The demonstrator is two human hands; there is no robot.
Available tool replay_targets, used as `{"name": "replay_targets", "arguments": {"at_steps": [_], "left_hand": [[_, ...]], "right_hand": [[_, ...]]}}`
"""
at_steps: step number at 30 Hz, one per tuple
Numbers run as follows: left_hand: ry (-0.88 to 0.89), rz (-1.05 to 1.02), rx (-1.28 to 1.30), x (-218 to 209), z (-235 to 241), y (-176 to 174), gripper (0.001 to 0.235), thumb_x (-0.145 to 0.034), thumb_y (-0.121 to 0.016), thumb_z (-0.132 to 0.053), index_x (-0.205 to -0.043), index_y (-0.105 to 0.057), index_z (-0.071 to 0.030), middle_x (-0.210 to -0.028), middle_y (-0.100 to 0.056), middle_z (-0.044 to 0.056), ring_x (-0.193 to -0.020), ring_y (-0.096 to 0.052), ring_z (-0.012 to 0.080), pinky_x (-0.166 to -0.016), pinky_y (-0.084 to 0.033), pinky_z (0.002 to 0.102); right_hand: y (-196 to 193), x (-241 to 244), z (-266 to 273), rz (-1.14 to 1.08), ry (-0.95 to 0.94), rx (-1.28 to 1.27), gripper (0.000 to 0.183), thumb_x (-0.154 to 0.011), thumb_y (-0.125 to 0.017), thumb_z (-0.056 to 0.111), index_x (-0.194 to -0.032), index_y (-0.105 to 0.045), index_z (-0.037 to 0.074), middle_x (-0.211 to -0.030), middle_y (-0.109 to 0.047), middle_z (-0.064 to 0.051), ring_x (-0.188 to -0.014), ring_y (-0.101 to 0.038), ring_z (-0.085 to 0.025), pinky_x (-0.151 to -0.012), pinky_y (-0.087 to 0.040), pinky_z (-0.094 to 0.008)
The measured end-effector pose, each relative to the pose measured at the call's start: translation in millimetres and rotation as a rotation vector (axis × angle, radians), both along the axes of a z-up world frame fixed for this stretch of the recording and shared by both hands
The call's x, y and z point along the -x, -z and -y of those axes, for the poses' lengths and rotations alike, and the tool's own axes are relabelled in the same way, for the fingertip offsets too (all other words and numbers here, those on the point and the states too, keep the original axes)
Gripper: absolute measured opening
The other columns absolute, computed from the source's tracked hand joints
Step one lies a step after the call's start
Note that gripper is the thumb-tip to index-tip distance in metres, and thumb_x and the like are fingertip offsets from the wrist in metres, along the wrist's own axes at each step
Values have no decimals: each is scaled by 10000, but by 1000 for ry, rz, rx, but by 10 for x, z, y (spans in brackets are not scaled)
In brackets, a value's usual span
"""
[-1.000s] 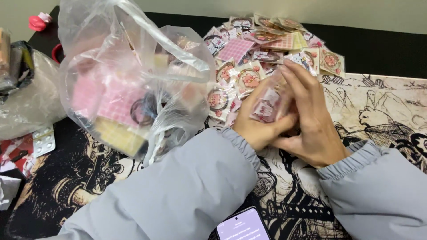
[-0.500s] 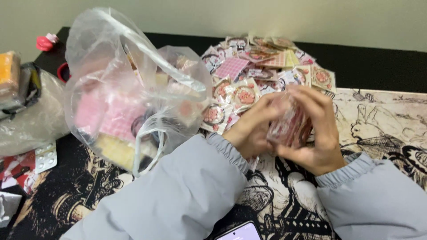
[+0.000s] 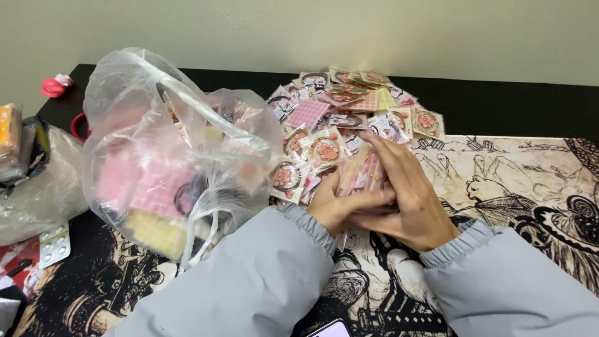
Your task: Sort through a pile of small packaged stickers on a desk mat
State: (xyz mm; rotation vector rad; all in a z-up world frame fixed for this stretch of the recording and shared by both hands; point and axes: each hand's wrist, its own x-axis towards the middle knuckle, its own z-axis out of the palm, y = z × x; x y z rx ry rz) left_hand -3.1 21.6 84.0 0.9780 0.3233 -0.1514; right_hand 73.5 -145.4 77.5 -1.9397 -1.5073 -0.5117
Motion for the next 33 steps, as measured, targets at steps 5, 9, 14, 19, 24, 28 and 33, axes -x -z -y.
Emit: {"name": "replay_targets", "arguments": {"at_steps": [5,9,14,19,24,28,33], "left_hand": [[-129,50,137,-95,45,186,675,-663,-904,77,-1311,-716,78,-1138,-817,267,-982,-813,387,-899,-696,460],[106,410,358,44,129,-107,763,-827,-917,42,-1531,-632,118,-1296,-786,338,-983,-810,490,-849,-737,597],[183,302,300,138,362,-188,811,-836,-934,21,-1591,-638,10,-1423,-762,328,-1056,-809,492,-712,-787,505],[95,160,226,-66,534,-96,667,-864,-901,6,-1492,-675,6,-1313,-811,255,-1001,-835,434,-661,-778,487],[-70,157,234,-211,606,60,857,-743,-1032,-56,-1420,-522,65,-1342,-688,390,-1103,-756,621,-741,-725,713],[-24,175,195,-173,538,32,896,-756,-1022,-84,-1465,-499,77,-1382,-686,390,-1156,-745,626,-791,-738,694],[8,154,196,-131,513,-114,820,-826,-974,-154,-1461,-500,56,-1390,-631,392,-1201,-716,636,-874,-702,753]], "right_hand": [[-245,46,80,-126,-5,-109,1292,-781,-995,499,-1753,-329,-31,-1782,-449,-275,-1667,-457,-413,-1444,-368,-617],[-774,234,380,-277,140,-305,501,-1087,-685,121,-1531,-525,-46,-1594,-531,-262,-1559,-562,-373,-1367,-519,-496],[-369,203,981,-412,273,-446,95,-1192,-633,31,-1264,-581,-2,-1191,-691,-167,-984,-763,-246,-911,-695,-330],[91,-42,940,-626,367,-417,153,-1132,-736,143,-1207,-685,20,-1109,-742,-117,-971,-761,-209,-897,-680,-319],[22,-86,756,-765,309,-528,153,-1198,-711,137,-1109,-795,44,-889,-750,-104,-889,-668,-118,-842,-617,-313],[119,-150,759,-879,278,-587,188,-1186,-706,168,-1133,-808,19,-988,-774,-134,-925,-673,-126,-875,-662,-347],[29,-77,740,-1006,271,-716,260,-1203,-681,176,-1140,-837,-22,-991,-804,-126,-932,-744,-122,-900,-698,-343]]}}
